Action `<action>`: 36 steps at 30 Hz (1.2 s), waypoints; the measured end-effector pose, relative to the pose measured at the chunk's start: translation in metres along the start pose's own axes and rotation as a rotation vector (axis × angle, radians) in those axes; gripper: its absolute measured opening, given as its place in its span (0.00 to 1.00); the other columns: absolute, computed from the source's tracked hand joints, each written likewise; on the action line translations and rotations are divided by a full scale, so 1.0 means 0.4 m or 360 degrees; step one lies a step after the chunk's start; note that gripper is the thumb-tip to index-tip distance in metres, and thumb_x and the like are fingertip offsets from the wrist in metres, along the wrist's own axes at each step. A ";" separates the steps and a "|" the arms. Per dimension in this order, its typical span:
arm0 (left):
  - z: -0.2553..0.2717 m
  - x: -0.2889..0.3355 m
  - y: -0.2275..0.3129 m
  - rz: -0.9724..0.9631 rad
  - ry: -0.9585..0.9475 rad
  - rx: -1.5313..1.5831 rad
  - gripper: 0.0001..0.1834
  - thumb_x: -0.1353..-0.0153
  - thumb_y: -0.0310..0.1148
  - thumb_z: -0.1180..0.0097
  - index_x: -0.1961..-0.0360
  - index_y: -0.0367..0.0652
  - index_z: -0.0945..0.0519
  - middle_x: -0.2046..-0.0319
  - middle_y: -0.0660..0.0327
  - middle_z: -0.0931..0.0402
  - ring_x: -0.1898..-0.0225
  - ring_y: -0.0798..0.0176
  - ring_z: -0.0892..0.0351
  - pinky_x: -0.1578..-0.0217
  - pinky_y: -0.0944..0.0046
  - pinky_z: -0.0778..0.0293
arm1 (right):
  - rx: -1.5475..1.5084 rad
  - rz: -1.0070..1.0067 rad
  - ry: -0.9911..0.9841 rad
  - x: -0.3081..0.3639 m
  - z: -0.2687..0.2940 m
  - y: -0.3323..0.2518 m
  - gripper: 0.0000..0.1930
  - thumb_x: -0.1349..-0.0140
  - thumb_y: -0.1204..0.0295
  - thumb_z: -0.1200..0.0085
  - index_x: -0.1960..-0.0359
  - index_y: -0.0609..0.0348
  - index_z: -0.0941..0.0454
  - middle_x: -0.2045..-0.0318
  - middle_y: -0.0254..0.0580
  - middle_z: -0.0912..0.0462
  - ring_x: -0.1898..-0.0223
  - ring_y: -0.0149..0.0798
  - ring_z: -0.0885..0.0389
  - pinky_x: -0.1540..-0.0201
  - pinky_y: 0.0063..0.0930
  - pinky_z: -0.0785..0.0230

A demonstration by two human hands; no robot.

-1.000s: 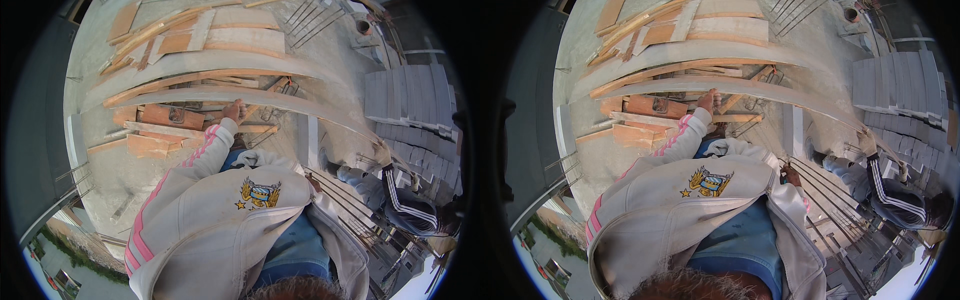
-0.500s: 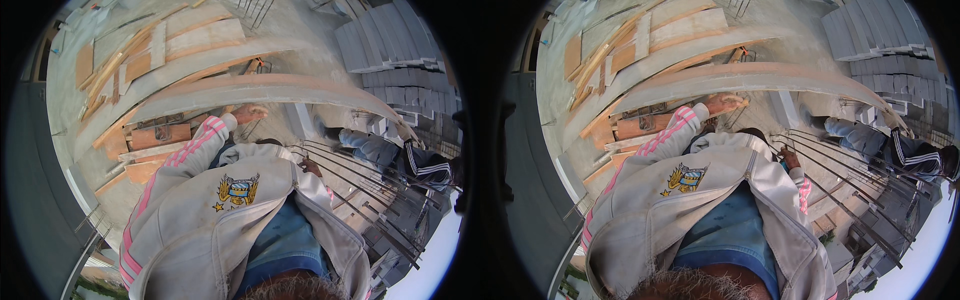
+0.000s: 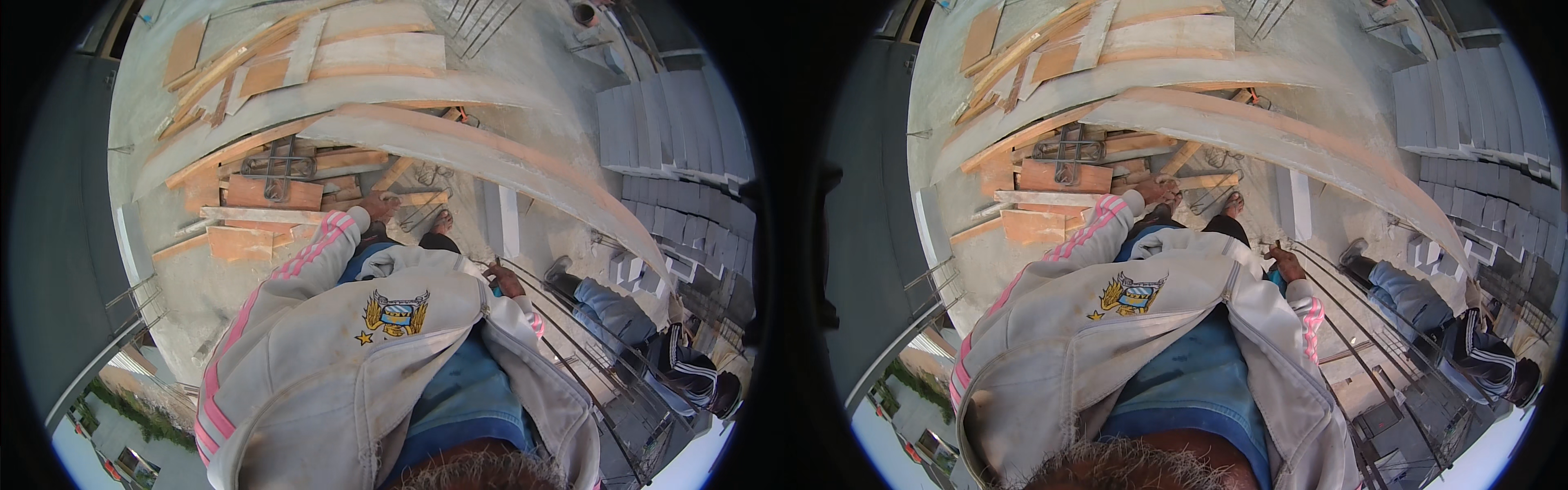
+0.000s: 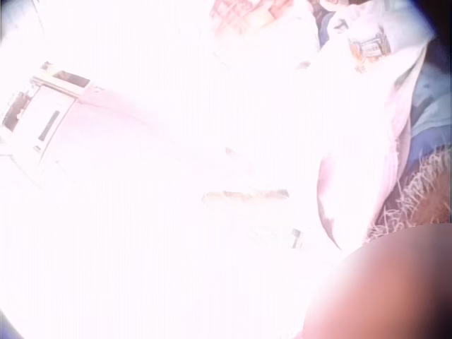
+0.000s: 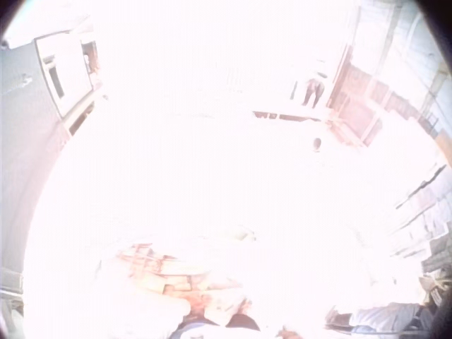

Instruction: The person uses a tape measure to measure distances on a construction site floor, then picks up and moves a large flat board and a white concrete block. The person places the block on the floor and uses a hammer to tap it into position.

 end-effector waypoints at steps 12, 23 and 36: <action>0.382 -0.236 -0.048 0.0272 0.1008 -0.0403 0.21 0.34 0.46 0.39 0.48 0.44 0.18 0.64 0.58 0.13 0.63 0.59 0.14 0.61 0.59 0.22 | 0.0848 -0.0031 -0.0433 -0.156 0.115 0.175 0.14 0.33 0.65 0.51 0.64 0.54 0.12 0.51 0.43 0.15 0.47 0.43 0.19 0.41 0.34 0.32; 0.658 -0.524 -0.213 0.0373 0.1482 0.1382 0.29 0.38 0.53 0.37 0.42 0.45 0.22 0.57 0.60 0.15 0.59 0.58 0.15 0.55 0.52 0.19 | 0.0822 -0.0561 -0.0463 -0.183 0.095 0.298 0.21 0.26 0.55 0.55 0.59 0.53 0.11 0.64 0.40 0.15 0.63 0.38 0.19 0.54 0.32 0.27; 0.916 -0.729 -0.374 -0.0012 0.1386 0.1932 0.45 0.41 0.51 0.32 0.32 0.40 0.39 0.36 0.47 0.33 0.47 0.44 0.18 0.48 0.48 0.20 | 0.0648 -0.1058 -0.0376 0.013 -0.056 0.408 0.23 0.24 0.54 0.61 0.59 0.48 0.11 0.56 0.47 0.14 0.56 0.44 0.16 0.46 0.35 0.28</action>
Point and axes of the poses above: each hand's wrist, its own x-axis away from the middle knuckle, its own z-axis out of the back of the hand, y = z × x, the point moved 5 cm from there along -x, towards the middle knuckle
